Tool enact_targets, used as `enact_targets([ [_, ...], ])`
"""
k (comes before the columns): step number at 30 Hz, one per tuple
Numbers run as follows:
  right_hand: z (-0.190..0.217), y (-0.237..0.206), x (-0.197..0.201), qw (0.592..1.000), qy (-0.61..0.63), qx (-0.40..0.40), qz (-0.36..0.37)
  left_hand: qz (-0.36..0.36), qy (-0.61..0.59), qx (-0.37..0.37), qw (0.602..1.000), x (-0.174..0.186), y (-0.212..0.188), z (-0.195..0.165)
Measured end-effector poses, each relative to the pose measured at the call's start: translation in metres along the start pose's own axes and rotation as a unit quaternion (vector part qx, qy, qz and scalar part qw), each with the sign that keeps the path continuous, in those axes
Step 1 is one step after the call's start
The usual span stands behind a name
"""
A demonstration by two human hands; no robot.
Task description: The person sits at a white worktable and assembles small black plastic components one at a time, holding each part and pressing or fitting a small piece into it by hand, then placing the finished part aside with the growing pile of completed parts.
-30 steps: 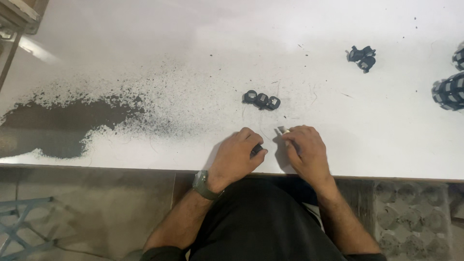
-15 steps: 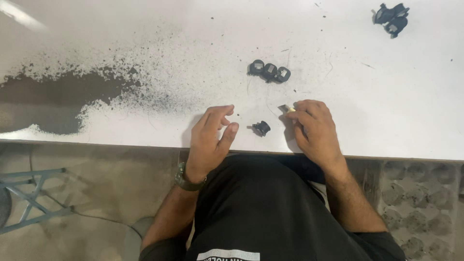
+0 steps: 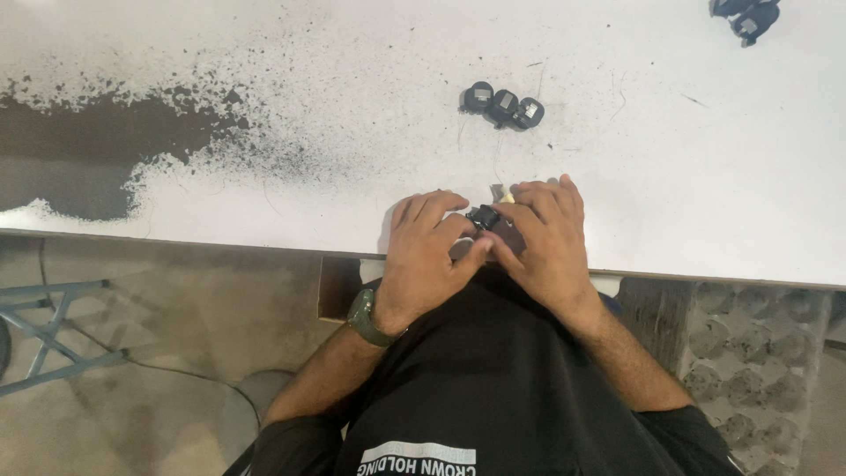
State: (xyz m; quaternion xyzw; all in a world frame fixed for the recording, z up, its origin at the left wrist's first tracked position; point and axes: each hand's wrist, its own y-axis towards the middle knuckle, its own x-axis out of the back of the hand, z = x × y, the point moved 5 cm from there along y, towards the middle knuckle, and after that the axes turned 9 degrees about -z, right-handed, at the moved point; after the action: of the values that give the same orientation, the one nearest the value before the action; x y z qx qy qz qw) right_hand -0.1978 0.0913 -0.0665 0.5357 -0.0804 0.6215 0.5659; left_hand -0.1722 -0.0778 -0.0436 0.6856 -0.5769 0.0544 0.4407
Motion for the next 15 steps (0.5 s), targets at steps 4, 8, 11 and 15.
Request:
enact_targets([
  [4, -0.005, -0.005, 0.000, 1.000, -0.003, -0.009, -0.028, 0.014, 0.010, -0.016, 1.000, -0.006, -0.005, 0.002],
  [8, -0.008, -0.008, 0.001, 0.999, -0.021, -0.018, -0.042, 0.022, 0.028, -0.020, 0.999, -0.008, -0.009, 0.003],
  [11, -0.009, -0.009, 0.002, 0.999, -0.023, -0.017, -0.044, 0.014, 0.027, -0.018, 0.999, -0.008, -0.007, 0.002],
  [15, -0.014, -0.015, 0.009, 0.995, 0.033, -0.029, -0.089, 0.007, 0.010, -0.012, 1.000, -0.009, -0.004, 0.002],
])
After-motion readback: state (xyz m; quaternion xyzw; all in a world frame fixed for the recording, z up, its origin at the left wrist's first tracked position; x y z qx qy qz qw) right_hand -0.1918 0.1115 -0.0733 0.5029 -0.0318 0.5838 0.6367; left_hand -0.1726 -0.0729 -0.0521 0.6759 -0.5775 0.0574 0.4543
